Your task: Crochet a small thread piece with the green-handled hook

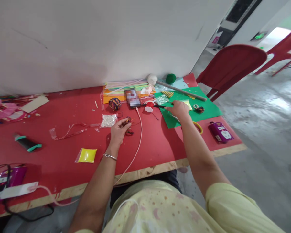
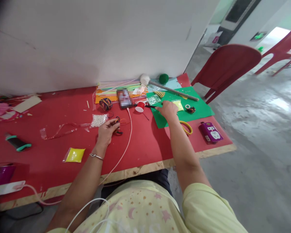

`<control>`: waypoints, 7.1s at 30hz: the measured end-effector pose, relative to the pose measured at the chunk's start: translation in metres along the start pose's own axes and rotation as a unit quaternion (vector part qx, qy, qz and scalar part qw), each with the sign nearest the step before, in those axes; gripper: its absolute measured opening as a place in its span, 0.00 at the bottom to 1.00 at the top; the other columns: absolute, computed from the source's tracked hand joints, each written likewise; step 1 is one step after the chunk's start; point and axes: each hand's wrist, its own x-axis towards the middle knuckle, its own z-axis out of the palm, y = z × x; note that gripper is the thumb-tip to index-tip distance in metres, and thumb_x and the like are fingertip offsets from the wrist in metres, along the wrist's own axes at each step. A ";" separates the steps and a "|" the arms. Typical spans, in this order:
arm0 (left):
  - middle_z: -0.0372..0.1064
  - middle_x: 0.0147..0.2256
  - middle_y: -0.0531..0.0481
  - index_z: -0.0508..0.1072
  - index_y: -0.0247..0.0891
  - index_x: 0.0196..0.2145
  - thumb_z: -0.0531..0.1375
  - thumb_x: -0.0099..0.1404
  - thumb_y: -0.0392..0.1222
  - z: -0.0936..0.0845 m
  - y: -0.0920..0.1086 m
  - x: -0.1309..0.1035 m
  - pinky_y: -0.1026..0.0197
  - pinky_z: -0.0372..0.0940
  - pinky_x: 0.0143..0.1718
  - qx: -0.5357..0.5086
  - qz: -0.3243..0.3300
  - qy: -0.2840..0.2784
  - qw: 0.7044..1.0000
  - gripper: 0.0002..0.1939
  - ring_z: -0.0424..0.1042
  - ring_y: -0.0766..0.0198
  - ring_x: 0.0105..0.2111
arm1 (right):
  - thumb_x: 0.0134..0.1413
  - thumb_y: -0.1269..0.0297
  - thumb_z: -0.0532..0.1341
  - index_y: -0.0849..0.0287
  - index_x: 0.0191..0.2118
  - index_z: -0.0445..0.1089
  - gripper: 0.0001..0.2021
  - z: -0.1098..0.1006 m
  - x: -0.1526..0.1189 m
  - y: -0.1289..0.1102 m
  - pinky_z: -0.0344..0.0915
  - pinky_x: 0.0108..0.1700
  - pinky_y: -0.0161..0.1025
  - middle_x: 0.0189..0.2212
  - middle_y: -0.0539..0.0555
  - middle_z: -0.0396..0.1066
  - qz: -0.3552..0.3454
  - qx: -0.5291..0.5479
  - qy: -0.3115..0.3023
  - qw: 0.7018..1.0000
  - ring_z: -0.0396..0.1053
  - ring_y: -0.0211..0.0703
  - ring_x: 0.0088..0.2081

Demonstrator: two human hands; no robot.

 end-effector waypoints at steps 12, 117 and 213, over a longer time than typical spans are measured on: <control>0.80 0.36 0.45 0.82 0.35 0.45 0.76 0.48 0.47 0.001 0.009 -0.008 0.62 0.74 0.31 -0.034 -0.026 -0.031 0.999 0.26 0.79 0.61 0.33 | 0.54 0.54 0.65 0.59 0.34 0.78 0.12 0.043 -0.118 -0.110 0.62 0.35 0.35 0.27 0.48 0.72 -0.183 0.557 -0.128 0.800 0.65 0.36 0.30; 0.77 0.26 0.51 0.79 0.36 0.41 0.72 0.48 0.40 0.004 0.019 -0.012 0.70 0.55 0.16 -0.129 -0.100 0.020 0.986 0.20 0.68 0.70 0.17 | 0.56 0.48 0.69 0.54 0.45 0.80 0.17 0.063 -0.145 -0.105 0.76 0.32 0.35 0.36 0.53 0.81 -0.140 0.704 -0.161 0.678 0.78 0.42 0.37; 0.71 0.20 0.53 0.80 0.37 0.36 0.72 0.52 0.43 0.000 0.037 -0.021 0.70 0.49 0.13 -0.009 -0.068 -0.090 0.994 0.14 0.63 0.71 0.15 | 0.56 0.31 0.61 0.53 0.49 0.75 0.31 0.066 -0.130 -0.102 0.72 0.25 0.35 0.37 0.53 0.78 -0.095 0.724 -0.228 0.644 0.78 0.42 0.30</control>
